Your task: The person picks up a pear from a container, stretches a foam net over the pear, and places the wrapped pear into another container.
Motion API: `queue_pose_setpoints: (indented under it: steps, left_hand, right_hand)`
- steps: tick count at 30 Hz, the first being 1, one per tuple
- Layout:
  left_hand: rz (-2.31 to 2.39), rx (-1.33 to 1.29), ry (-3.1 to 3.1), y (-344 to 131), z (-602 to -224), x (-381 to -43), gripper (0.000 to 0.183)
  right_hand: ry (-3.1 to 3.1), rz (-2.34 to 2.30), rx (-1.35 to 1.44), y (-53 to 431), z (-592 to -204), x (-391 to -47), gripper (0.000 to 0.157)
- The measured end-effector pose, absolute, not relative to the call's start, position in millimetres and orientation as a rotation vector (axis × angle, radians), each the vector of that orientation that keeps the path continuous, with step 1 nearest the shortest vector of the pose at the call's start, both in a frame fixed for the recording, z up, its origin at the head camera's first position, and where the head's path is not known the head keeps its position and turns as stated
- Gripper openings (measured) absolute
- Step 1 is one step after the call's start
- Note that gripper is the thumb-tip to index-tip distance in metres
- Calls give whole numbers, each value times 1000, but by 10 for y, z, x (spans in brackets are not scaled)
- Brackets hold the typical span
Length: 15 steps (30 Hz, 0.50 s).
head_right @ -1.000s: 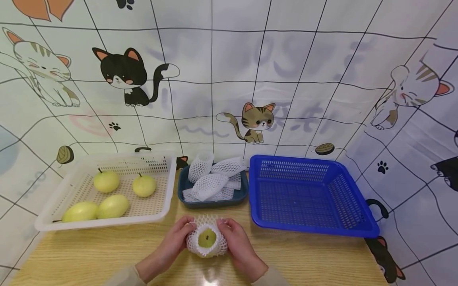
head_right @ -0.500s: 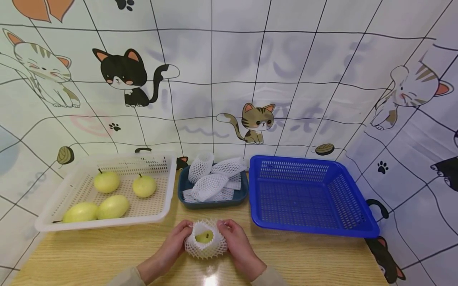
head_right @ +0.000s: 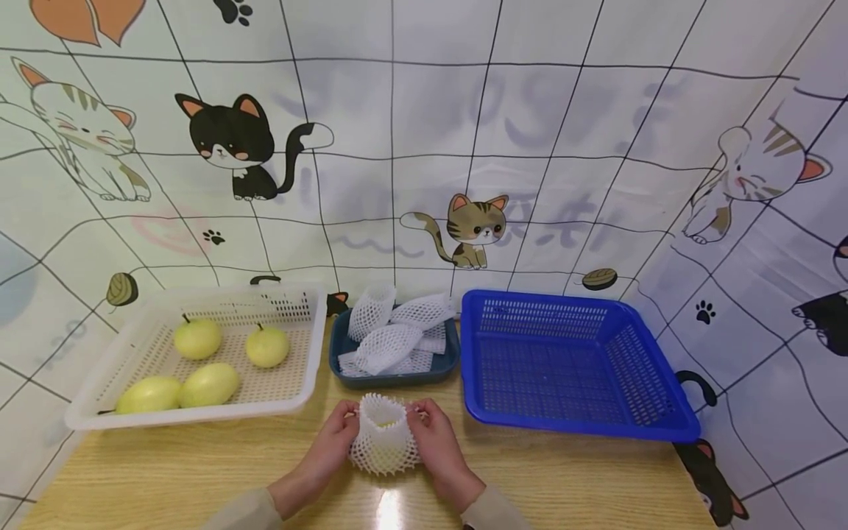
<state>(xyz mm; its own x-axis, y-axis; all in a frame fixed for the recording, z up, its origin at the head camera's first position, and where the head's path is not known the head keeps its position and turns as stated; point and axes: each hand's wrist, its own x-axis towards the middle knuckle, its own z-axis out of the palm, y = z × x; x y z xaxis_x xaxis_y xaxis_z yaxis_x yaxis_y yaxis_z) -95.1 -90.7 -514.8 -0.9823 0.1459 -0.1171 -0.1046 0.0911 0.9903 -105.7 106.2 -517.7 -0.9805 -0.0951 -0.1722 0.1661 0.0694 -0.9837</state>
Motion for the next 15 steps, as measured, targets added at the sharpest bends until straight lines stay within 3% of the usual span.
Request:
queue_pose_setpoints:
  steps: [15]
  left_hand:
    - [1981,115,2216,-923,-5191,-1020,11]
  right_hand:
    - [2345,-1904,59,1034,-5146,-1122,19]
